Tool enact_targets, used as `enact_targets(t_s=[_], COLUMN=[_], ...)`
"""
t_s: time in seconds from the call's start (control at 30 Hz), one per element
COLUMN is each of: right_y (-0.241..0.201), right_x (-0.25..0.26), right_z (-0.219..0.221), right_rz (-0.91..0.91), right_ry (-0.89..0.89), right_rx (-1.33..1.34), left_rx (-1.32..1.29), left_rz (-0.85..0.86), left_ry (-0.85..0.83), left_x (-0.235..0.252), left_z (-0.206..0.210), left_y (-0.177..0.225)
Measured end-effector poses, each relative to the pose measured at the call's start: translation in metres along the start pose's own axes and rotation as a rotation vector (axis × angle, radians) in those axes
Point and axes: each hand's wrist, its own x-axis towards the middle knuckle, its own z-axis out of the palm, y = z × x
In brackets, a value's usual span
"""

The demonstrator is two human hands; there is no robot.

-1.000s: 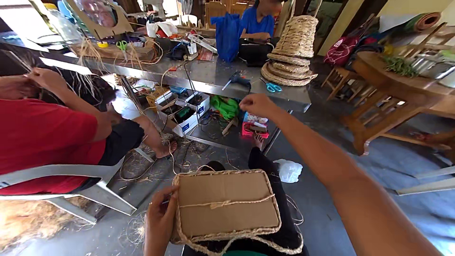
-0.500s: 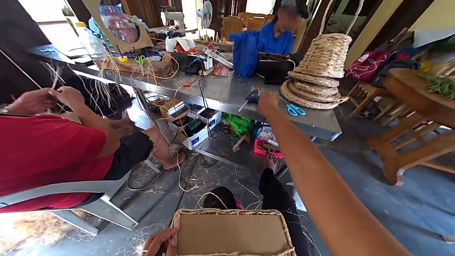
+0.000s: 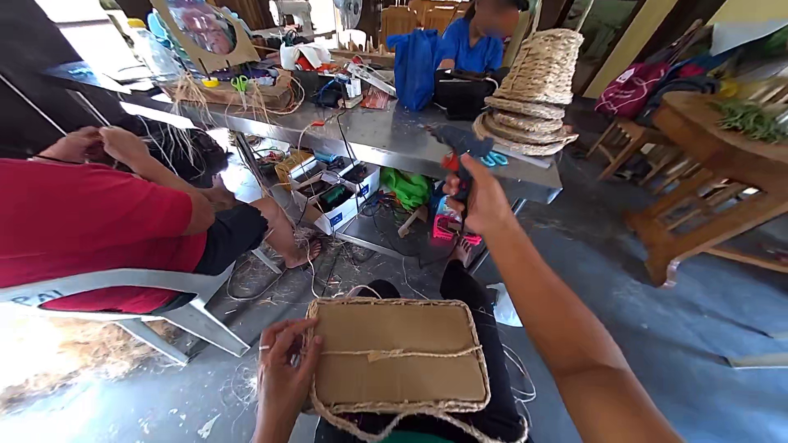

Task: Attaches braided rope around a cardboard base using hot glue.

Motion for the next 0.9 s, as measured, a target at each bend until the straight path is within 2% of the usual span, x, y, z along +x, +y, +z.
enact_targets(t_s=[0.13, 0.23, 0.33, 0.5, 0.9], right_y=[0.018, 0.032, 0.044, 0.061, 0.088], right_x=[-0.067, -0.109, -0.131, -0.136, -0.141], right_z=[0.033, 0.058, 0.075, 0.081, 0.080], right_rz=[0.032, 0.084, 0.104, 0.139, 0.010], right_ry=[-0.410, -0.567, -0.615, -0.658, -0.621], right_rx=[-0.199, -0.367, -0.523, -0.697, -0.944], left_rx=[0.118, 0.100, 0.008, -0.046, -0.157], left_rz=[-0.027, -0.078, -0.110, -0.142, -0.183], left_ry=[-0.001, 0.065, 0.138, 0.172, 0.182], left_x=[0.001, -0.006, -0.012, -0.011, -0.018], left_z=[0.001, 0.005, 0.007, 0.007, 0.006], left_y=[0.012, 0.013, 0.011, 0.024, 0.027])
